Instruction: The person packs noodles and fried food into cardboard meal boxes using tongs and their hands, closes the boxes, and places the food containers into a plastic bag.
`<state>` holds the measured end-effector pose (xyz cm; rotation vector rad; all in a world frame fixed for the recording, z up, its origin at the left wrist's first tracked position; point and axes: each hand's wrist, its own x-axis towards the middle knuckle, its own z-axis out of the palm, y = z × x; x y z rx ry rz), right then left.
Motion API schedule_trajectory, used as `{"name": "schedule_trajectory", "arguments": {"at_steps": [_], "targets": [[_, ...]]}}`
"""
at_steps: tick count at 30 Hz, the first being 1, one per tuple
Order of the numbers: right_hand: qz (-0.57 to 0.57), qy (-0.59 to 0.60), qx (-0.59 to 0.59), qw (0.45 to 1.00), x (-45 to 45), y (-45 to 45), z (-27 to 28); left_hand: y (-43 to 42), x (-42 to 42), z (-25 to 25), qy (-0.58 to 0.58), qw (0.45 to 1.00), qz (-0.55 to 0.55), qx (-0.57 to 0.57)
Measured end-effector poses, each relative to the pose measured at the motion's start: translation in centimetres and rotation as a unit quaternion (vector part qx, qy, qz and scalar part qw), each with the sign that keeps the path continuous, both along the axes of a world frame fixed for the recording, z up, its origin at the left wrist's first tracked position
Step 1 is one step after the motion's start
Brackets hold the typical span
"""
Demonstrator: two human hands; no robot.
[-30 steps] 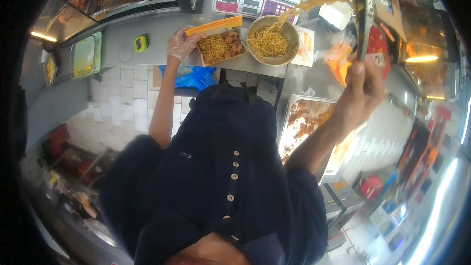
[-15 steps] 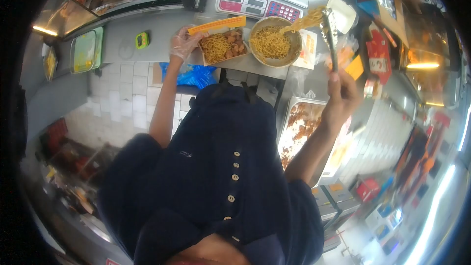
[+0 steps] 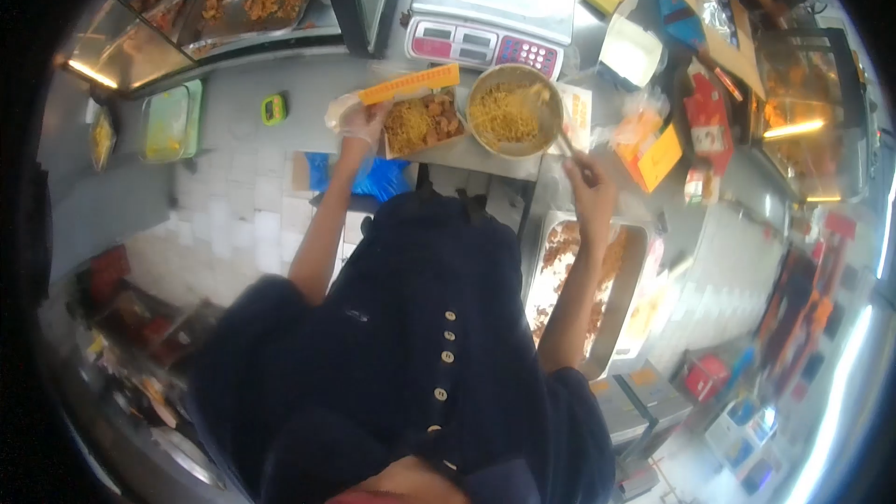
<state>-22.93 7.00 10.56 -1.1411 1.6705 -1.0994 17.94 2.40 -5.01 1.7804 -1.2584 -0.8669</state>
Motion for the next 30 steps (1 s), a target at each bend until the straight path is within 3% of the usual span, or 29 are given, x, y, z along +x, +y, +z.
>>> {"name": "schedule_trajectory", "arguments": {"at_steps": [2,3,5,6,7,14,16,18,20,21,23,25,26,28,30], "targets": [[0.087,0.243,0.092,0.962,-0.4,-0.5,-1.8,-0.9,0.1,-0.3,-0.017,1.0,0.003,-0.009],[0.09,0.285,0.063,0.952,-0.1,-0.5,-2.4,-0.6,0.0,-0.3,-0.041,0.999,-0.024,0.007],[0.096,0.283,0.078,0.951,0.8,-0.7,-2.0,-1.1,0.3,-2.3,-0.144,0.987,-0.048,0.054],[0.102,0.284,0.097,0.948,1.1,-0.9,-1.8,-1.3,0.1,-2.5,-0.147,0.987,-0.047,0.05],[0.12,0.366,0.03,0.922,0.7,-0.9,-2.8,-1.0,-0.2,-2.7,-0.136,0.99,-0.029,0.023],[0.173,0.383,0.068,0.905,2.2,-3.5,-5.3,0.1,-0.4,-2.4,-0.172,0.984,-0.016,0.03],[0.159,0.386,0.03,0.908,3.1,-2.9,-4.5,0.7,-0.8,-1.7,-0.159,0.987,-0.007,0.007],[0.048,0.534,-0.168,0.827,5.4,-2.2,-2.7,1.6,-1.4,-0.6,-0.145,0.989,0.009,-0.01],[0.159,0.337,-0.023,0.928,7.4,-1.3,-3.3,2.3,-1.8,0.7,-0.137,0.99,0.033,-0.025],[0.212,0.224,0.065,0.949,8.9,-0.7,-4.0,2.4,-1.7,1.0,-0.14,0.989,0.033,-0.022],[0.336,0.026,0.261,0.905,11.7,-0.3,-7.2,2.0,-1.5,1.2,-0.144,0.989,0.026,-0.014],[0.218,-0.162,0.311,0.911,15.6,0.4,-10.0,1.4,-0.6,1.3,-0.177,0.984,0.004,0.016],[0.22,-0.163,0.308,0.911,16.9,0.0,-10.7,0.7,-0.1,1.3,-0.21,0.977,-0.014,0.042],[0.053,-0.254,0.386,0.885,18.9,-0.5,-11.4,0.1,0.6,1.3,-0.182,0.98,-0.027,0.077],[0.038,-0.237,0.37,0.898,19.8,-1.2,-11.6,0.3,1.1,1.3,-0.153,0.981,-0.039,0.114]]}}
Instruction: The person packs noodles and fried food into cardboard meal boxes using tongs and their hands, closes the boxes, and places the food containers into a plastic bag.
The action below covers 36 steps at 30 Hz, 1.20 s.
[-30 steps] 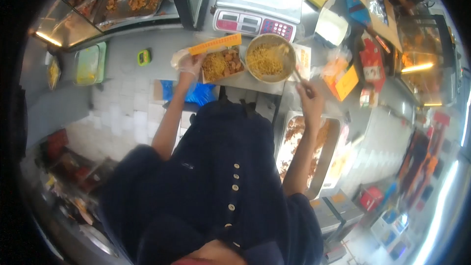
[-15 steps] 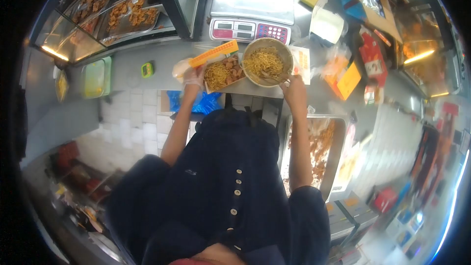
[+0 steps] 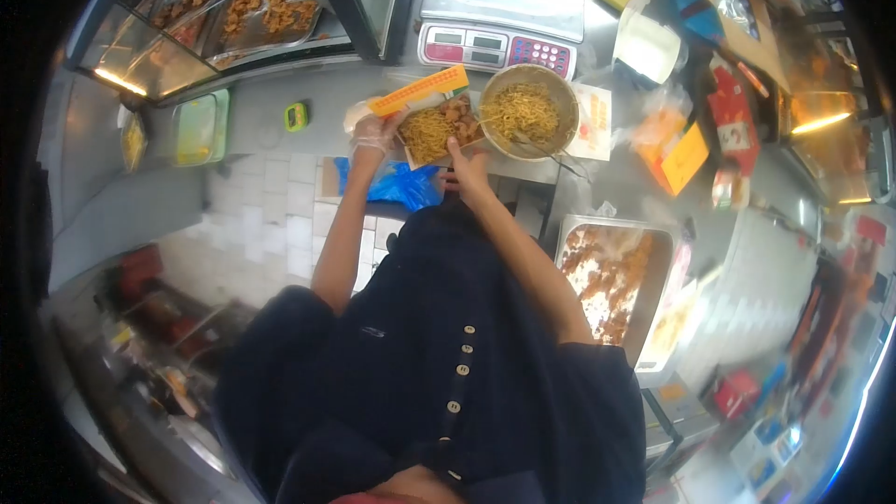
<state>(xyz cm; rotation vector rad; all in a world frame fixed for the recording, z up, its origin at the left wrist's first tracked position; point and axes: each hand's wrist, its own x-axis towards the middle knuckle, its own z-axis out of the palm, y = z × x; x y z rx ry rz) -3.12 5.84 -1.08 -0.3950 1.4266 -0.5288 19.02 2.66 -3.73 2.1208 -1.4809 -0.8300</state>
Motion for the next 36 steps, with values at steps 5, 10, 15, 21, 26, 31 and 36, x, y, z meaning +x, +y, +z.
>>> {"name": "schedule_trajectory", "arguments": {"at_steps": [5,10,15,21,26,31,36], "targets": [[0.022,0.104,-0.267,0.958,-0.1,0.4,-3.7,3.7,1.0,-4.2,-0.107,0.993,-0.035,-0.04],[0.129,0.208,-0.365,0.898,-0.3,1.0,-6.0,7.8,-0.4,-2.0,-0.177,0.98,0.002,-0.093],[0.112,0.237,-0.278,0.924,1.0,1.2,-3.6,9.1,-2.7,3.0,-0.145,0.986,0.07,-0.034],[0.068,0.121,-0.317,0.938,1.6,1.4,-3.6,9.0,-1.5,3.0,-0.116,0.983,0.078,-0.119],[-0.009,0.061,-0.393,0.917,2.4,-0.2,-1.5,7.4,-0.1,3.6,-0.164,0.96,0.034,-0.225],[-0.064,0.085,-0.357,0.928,2.0,-5.4,3.9,1.9,-2.6,11.4,0.181,0.952,0.2,-0.145],[-0.046,0.035,-0.338,0.939,0.1,-10.1,6.9,-1.0,-3.7,11.8,0.374,0.894,0.194,-0.155]]}}
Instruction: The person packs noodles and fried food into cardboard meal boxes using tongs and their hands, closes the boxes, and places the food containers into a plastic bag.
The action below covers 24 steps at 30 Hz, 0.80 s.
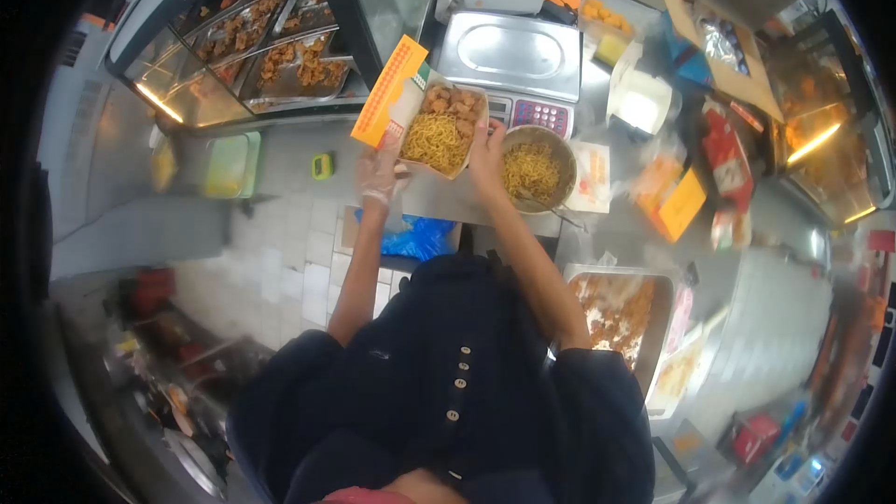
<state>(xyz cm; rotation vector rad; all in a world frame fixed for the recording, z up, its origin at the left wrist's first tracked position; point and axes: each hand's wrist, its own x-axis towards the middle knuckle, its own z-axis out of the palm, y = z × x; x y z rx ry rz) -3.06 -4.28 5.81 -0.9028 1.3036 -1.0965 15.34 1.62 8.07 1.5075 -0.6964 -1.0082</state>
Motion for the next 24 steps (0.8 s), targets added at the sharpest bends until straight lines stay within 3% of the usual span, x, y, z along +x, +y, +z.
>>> {"name": "schedule_trajectory", "arguments": {"at_steps": [4,7,11,13,16,19,24], "targets": [[0.017,-0.057,-0.082,0.995,-0.8,-1.9,-1.4,-0.8,-1.9,0.9,-0.009,1.0,-0.016,0.0],[0.054,-0.083,-0.059,0.993,-1.7,-1.1,0.3,-1.0,-3.2,1.4,-0.042,0.999,-0.015,-0.011],[0.134,-0.031,-0.056,0.989,-3.1,0.4,1.7,-1.1,-3.7,1.4,-0.034,0.999,-0.01,0.018],[0.146,-0.148,-0.056,0.977,-3.3,0.4,1.2,-1.1,-3.8,1.9,-0.027,1.0,-0.002,0.002],[0.119,-0.223,0.021,0.967,-3.6,0.4,1.2,-1.0,-3.9,2.6,-0.082,0.996,0.006,0.023],[0.087,-0.232,-0.001,0.969,-3.2,0.2,0.6,-0.6,-4.4,3.5,-0.147,0.987,0.006,0.063],[0.045,-0.255,0.016,0.966,-2.3,0.0,0.4,-0.4,-4.6,3.3,-0.184,0.983,0.013,0.013]]}}
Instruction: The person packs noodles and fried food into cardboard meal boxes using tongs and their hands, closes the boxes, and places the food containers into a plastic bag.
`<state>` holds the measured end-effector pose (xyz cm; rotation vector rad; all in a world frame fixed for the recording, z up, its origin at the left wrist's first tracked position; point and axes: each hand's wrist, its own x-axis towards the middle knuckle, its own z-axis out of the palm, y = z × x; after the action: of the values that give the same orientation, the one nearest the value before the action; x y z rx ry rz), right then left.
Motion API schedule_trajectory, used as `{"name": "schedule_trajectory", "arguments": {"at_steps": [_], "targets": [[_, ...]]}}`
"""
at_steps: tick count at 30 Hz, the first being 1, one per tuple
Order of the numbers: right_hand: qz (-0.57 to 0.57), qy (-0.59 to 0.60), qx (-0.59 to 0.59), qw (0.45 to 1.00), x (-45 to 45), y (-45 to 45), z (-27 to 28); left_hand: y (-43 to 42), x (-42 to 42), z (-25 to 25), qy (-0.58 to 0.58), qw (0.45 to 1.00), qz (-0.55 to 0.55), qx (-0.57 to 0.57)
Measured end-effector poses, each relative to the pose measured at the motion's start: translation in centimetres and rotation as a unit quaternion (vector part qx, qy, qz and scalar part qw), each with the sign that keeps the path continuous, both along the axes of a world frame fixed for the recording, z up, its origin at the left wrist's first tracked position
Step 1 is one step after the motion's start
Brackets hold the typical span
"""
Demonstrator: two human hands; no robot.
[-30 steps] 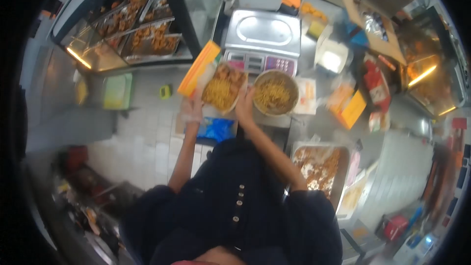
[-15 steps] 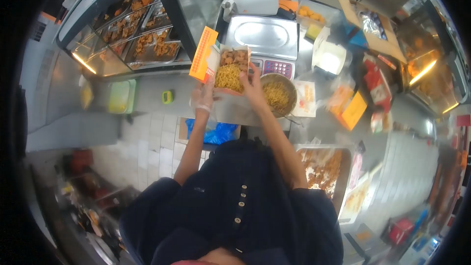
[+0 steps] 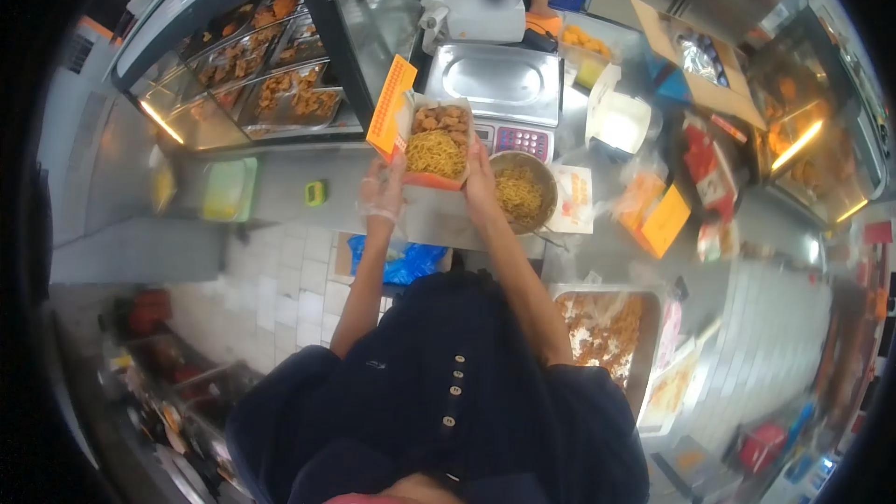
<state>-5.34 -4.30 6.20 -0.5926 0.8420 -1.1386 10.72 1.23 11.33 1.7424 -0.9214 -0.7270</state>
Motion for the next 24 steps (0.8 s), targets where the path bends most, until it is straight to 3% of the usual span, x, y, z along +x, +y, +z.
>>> {"name": "schedule_trajectory", "arguments": {"at_steps": [2,4,5,7,9,11,13,20,24], "targets": [[-0.014,-0.006,0.014,1.0,0.5,0.1,-0.2,0.1,0.0,0.4,0.018,1.0,0.0,-0.013],[-0.049,0.035,-0.054,0.997,0.7,-0.4,-2.2,-0.1,0.2,-0.1,-0.136,0.989,-0.005,0.053],[-0.051,0.036,-0.064,0.996,0.7,-0.3,-2.6,-0.1,0.4,-1.2,-0.136,0.99,-0.006,0.043],[-0.083,0.021,0.004,0.996,0.8,0.4,-2.0,-0.4,0.8,-3.4,-0.156,0.987,-0.021,0.021],[-0.093,0.091,-0.029,0.991,0.8,0.5,-3.8,0.1,0.4,-2.6,-0.119,0.992,-0.03,0.024],[-0.088,0.09,-0.034,0.991,0.9,1.0,-0.4,0.1,0.5,-2.9,-0.091,0.993,-0.007,0.07],[-0.081,0.094,-0.035,0.992,0.9,1.1,0.0,0.3,0.2,-2.7,-0.076,0.997,-0.001,0.003],[-0.06,0.113,-0.055,0.99,0.8,-0.4,-2.7,0.2,0.4,-2.4,0.057,0.997,-0.038,-0.044],[-0.069,0.124,-0.051,0.989,1.1,-1.0,-3.4,-0.5,1.1,-3.1,0.096,0.994,-0.044,-0.014]]}}
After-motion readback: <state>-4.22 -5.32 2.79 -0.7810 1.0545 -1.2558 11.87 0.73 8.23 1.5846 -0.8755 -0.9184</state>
